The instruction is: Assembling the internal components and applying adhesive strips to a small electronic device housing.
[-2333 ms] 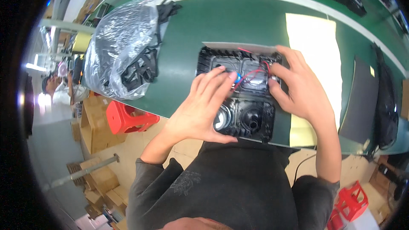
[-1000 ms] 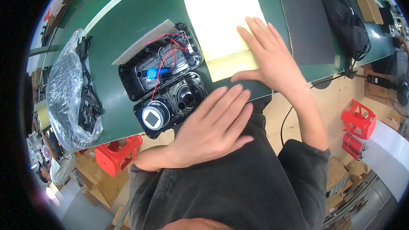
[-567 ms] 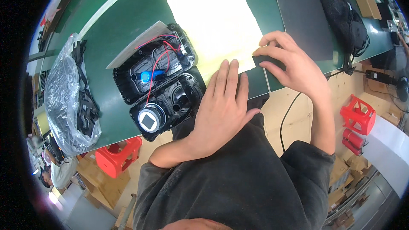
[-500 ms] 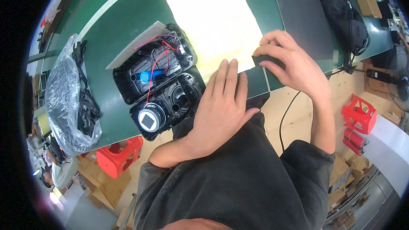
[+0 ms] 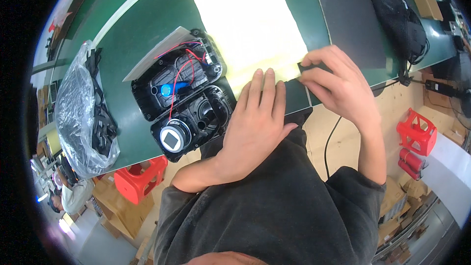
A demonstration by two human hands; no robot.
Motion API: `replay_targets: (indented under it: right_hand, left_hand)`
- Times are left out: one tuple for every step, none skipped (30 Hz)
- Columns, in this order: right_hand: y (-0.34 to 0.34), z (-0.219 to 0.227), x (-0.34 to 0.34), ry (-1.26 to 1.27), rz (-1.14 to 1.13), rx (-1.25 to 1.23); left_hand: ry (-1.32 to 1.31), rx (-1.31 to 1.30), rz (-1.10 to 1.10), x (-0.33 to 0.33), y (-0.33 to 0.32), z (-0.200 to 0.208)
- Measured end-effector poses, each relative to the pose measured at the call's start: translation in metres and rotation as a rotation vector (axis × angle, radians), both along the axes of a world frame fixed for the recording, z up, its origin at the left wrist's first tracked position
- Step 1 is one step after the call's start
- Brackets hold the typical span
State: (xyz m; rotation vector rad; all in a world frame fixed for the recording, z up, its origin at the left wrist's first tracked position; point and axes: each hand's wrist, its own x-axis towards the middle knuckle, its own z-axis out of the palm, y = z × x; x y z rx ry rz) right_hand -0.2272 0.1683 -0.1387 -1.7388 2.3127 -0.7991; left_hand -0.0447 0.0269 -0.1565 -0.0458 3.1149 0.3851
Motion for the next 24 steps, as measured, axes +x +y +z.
replay_targets:
  right_hand:
    - [0.002,0.003,0.001,-0.004,0.012,-0.006]
    - [0.004,0.006,0.001,-0.066,0.013,-0.026]
    - [0.008,0.008,-0.001,-0.128,0.017,-0.046]
    - [0.015,0.008,-0.005,-0.196,0.029,-0.059]
    - [0.019,0.008,-0.007,-0.2,0.049,-0.067]
    - [0.021,0.011,-0.008,-0.255,-0.003,-0.111]
    - [0.023,0.014,-0.009,-0.308,-0.066,-0.151]
    - [0.023,0.017,-0.011,-0.368,-0.079,-0.164]
    - [0.017,0.015,-0.01,-0.373,-0.066,-0.171]
    - [0.012,0.013,-0.01,-0.404,-0.067,-0.222]
    - [0.006,0.013,-0.009,-0.436,-0.068,-0.272]
    - [-0.002,0.014,-0.007,-0.423,-0.059,-0.264]
    - [-0.01,0.013,-0.004,-0.426,-0.058,-0.269]
    - [-0.019,0.013,-0.001,-0.391,-0.042,-0.276]
    - [-0.026,0.011,0.0,-0.357,-0.032,-0.285]
    - [-0.033,0.008,0.0,-0.321,0.007,-0.302]
    - [-0.045,0.007,0.006,-0.327,0.02,-0.311]
    - [-0.06,0.007,0.015,-0.387,0.034,-0.349]
    - [-0.075,0.008,0.021,-0.448,0.049,-0.388]
    - [-0.086,0.007,0.025,-0.44,0.088,-0.376]
    - [-0.096,0.008,0.03,-0.443,0.09,-0.381]
    - [-0.104,0.011,0.033,-0.417,0.112,-0.366]
    - [-0.111,0.012,0.035,-0.391,0.134,-0.35]
    - [-0.115,0.008,0.038,-0.399,0.139,-0.353]
  left_hand:
    - [-0.004,-0.006,0.012,0.0,0.0,0.001]
    - [0.013,-0.024,-0.009,-0.001,-0.001,0.0]
    - [0.03,-0.045,-0.028,0.0,-0.002,0.0]
    - [0.035,-0.049,-0.037,0.0,-0.004,0.002]
    - [0.03,-0.059,-0.017,0.0,-0.004,0.003]
    - [0.025,-0.058,-0.018,0.001,-0.004,0.005]
    - [0.021,-0.053,-0.028,0.001,-0.005,0.007]
    - [0.06,-0.034,-0.042,0.001,-0.007,0.01]
    - [0.057,-0.044,-0.031,0.005,-0.013,0.016]
    - [0.158,0.058,-0.112,0.009,-0.021,0.025]
    - [0.259,0.162,-0.194,0.013,-0.031,0.035]
    - [0.39,0.315,-0.171,0.02,-0.044,0.046]
    - [0.441,0.302,-0.097,0.028,-0.061,0.059]
    - [0.526,0.262,-0.018,0.03,-0.084,0.059]
    - [0.481,0.118,0.025,0.026,-0.112,0.071]
    - [0.394,0.097,0.066,0.02,-0.134,0.076]
    - [0.338,0.152,0.091,0.019,-0.15,0.071]
    - [0.306,0.105,0.06,0.017,-0.161,0.062]
    - [0.274,0.057,0.03,0.018,-0.168,0.056]
    - [0.271,0.051,0.031,0.019,-0.167,0.053]
    - [0.283,0.02,0.042,0.018,-0.164,0.051]
    - [0.297,-0.007,0.05,0.017,-0.161,0.049]
    - [0.296,-0.008,0.048,0.018,-0.16,0.048]
    - [0.312,-0.031,0.049,0.02,-0.158,0.047]
